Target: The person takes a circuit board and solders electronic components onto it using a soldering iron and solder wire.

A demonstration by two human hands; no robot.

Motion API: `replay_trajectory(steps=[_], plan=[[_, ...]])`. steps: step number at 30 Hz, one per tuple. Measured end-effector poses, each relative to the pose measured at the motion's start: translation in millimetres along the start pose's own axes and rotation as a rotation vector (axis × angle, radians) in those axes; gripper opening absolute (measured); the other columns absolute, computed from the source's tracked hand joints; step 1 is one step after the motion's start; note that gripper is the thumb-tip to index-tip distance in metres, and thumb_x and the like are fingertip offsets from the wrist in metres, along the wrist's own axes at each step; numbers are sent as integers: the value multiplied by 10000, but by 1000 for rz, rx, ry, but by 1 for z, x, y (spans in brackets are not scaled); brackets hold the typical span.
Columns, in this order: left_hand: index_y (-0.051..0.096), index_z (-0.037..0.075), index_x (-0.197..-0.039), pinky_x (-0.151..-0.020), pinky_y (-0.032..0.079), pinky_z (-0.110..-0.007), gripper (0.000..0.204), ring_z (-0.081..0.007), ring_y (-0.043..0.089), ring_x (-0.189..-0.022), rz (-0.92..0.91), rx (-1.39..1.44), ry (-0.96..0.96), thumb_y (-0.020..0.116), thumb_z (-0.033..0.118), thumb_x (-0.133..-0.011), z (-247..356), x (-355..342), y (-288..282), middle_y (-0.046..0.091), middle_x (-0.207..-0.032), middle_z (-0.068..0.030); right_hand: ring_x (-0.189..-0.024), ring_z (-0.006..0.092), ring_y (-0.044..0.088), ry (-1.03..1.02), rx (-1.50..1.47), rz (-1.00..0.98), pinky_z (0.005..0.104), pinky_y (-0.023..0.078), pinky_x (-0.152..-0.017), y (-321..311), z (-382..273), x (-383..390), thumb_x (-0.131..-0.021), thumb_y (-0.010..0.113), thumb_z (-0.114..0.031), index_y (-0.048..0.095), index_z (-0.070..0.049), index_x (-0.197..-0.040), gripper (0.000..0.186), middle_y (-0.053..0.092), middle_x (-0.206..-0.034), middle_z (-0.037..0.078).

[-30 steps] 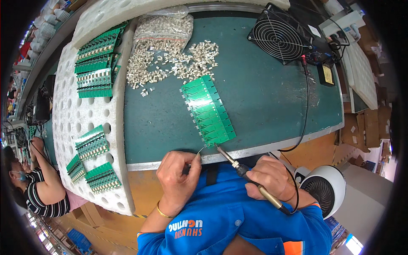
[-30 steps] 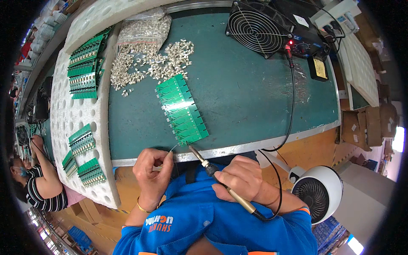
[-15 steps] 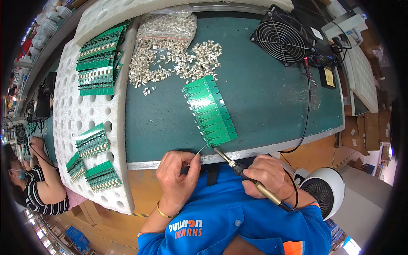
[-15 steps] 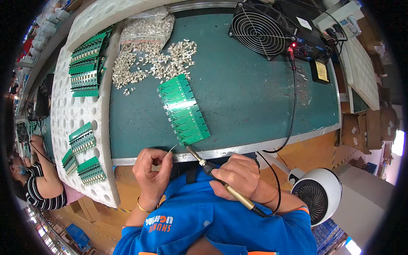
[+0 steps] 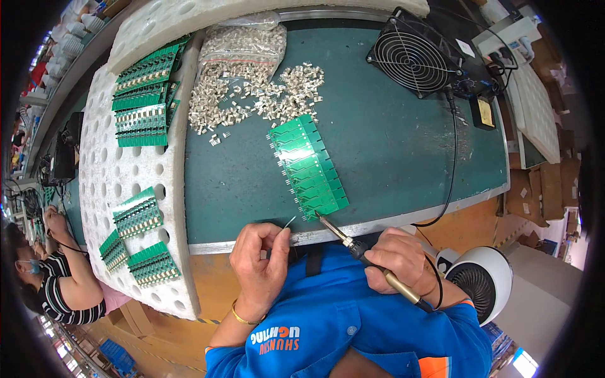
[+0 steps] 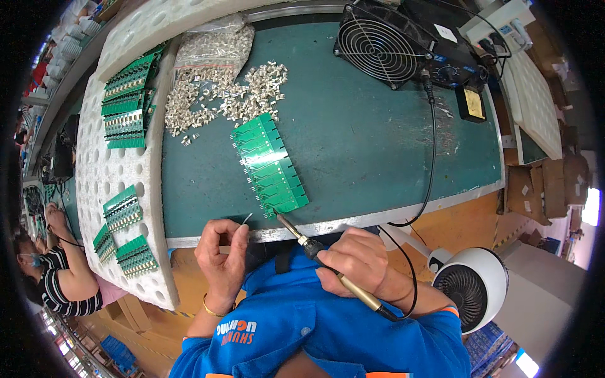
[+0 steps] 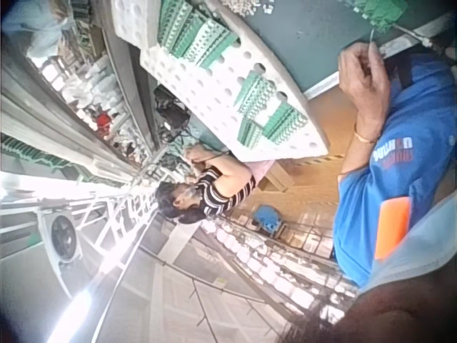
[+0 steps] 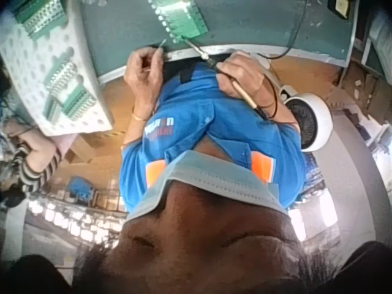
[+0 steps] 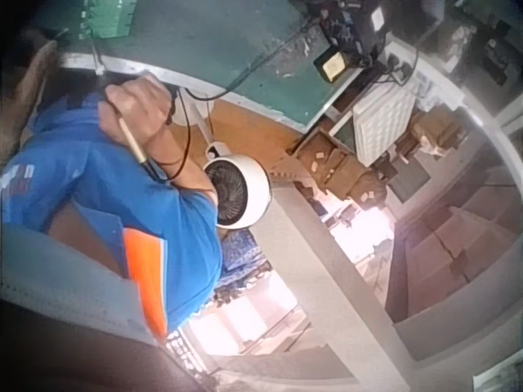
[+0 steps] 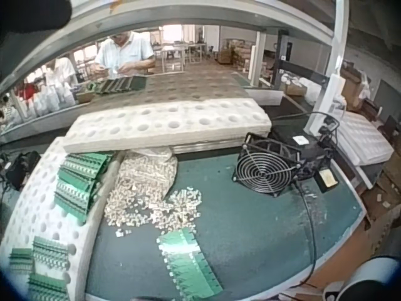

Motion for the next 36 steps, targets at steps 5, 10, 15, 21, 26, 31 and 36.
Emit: replay_trajectory(steps=[5,10,15,21,26,31,36], plan=[[483,38,-979,-580,444,-209,115,-72,530,-650,36,266,-169,578,103,-984,-12,4,-2,595,-823,-32,-584,225,589,-8,-24,43,325,464,-484,1,6,-5,-848,755,-258,638,-23,-1003,305,585,-769,97],[448,81,-1009,-549,367,-196,109,-40,462,-648,-81,641,-420,511,167,-1029,-21,-12,13,589,-870,-31,-708,243,612,-9,72,3,331,512,-562,19,14,-26,-752,827,-216,668,-95,-1056,364,564,-927,109],[525,45,-1046,-648,399,-179,149,-24,489,-721,-115,543,-451,575,178,-999,-21,-19,16,585,-878,19,-738,265,614,28,141,-36,359,536,-591,24,24,-26,-687,846,-94,624,-104,-1116,483,539,-991,127],[625,-9,-1079,-707,419,-187,216,-16,507,-784,-227,460,-575,610,180,-975,-21,-29,29,606,-897,40,-753,287,609,68,54,-10,375,536,-583,18,32,-21,-722,821,-77,598,-101,-1133,468,505,-999,145],[654,-42,-945,-549,375,-204,227,-8,441,-634,-258,414,-626,614,180,-974,-14,-42,42,575,-723,54,-743,293,605,106,-9,-11,385,533,-576,16,37,-21,-731,814,-86,599,-94,-1128,452,506,-990,153],[627,-6,-860,-508,311,-224,243,-10,386,-617,-327,216,-504,611,207,-977,-17,-46,45,504,-677,80,-719,290,601,111,-79,11,372,516,-564,11,41,-21,-731,812,-81,617,-80,-1116,432,520,-965,158],[605,9,-863,-520,310,-218,199,-10,375,-624,-167,323,-402,606,171,-978,-3,-41,34,486,-684,84,-686,262,594,17,-255,35,348,482,-561,-14,32,-11,-830,742,-225,673,-22,-1056,312,570,-873,148]])
Point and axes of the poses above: each hand's wrist, its own x-axis away from the middle knuckle, its own y-axis out of the palm, z = x × y, the point moved 8 cm from there along -x, towards the middle knuckle
